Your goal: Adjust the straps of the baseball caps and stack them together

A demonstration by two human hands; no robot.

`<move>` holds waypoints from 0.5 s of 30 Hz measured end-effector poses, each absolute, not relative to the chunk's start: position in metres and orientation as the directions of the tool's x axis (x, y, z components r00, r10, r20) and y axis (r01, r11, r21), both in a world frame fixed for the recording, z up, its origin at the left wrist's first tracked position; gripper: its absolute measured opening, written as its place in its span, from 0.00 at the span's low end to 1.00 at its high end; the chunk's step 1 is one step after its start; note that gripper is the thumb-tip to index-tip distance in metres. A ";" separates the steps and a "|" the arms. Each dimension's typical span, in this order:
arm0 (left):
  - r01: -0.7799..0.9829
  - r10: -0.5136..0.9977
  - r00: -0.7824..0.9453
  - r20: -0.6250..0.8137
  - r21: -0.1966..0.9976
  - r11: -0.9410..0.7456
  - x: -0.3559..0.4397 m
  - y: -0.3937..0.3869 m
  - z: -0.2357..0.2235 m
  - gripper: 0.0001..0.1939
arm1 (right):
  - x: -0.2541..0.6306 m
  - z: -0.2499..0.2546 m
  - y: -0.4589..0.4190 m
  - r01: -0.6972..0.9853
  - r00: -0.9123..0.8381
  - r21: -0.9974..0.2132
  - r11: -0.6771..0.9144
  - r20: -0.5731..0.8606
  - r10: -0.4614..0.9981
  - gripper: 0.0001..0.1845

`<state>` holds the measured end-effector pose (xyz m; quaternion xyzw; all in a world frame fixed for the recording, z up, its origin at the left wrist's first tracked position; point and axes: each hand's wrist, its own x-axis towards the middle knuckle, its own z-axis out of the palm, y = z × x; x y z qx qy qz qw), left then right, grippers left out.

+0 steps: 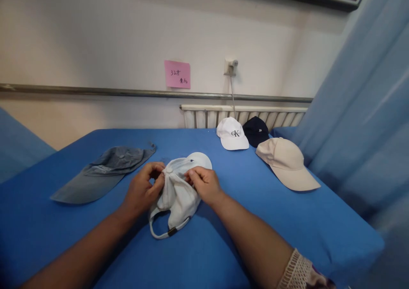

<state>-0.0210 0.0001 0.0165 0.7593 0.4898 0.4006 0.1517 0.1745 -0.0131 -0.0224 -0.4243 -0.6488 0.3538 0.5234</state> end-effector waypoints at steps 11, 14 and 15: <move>0.375 0.909 0.234 0.346 0.830 -0.412 -0.009 0.001 -0.004 0.09 | 0.176 -0.031 -0.001 0.451 -0.228 -0.733 0.509 0.456 0.860 0.14; 0.444 0.889 0.277 0.366 0.772 -0.456 -0.010 -0.001 -0.002 0.10 | 0.175 -0.029 -0.002 0.531 -0.218 -0.651 0.543 0.514 0.829 0.09; 0.488 0.880 0.269 0.391 0.733 -0.474 -0.012 -0.001 0.001 0.11 | 0.176 -0.027 -0.001 0.537 -0.198 -0.631 0.560 0.552 0.810 0.08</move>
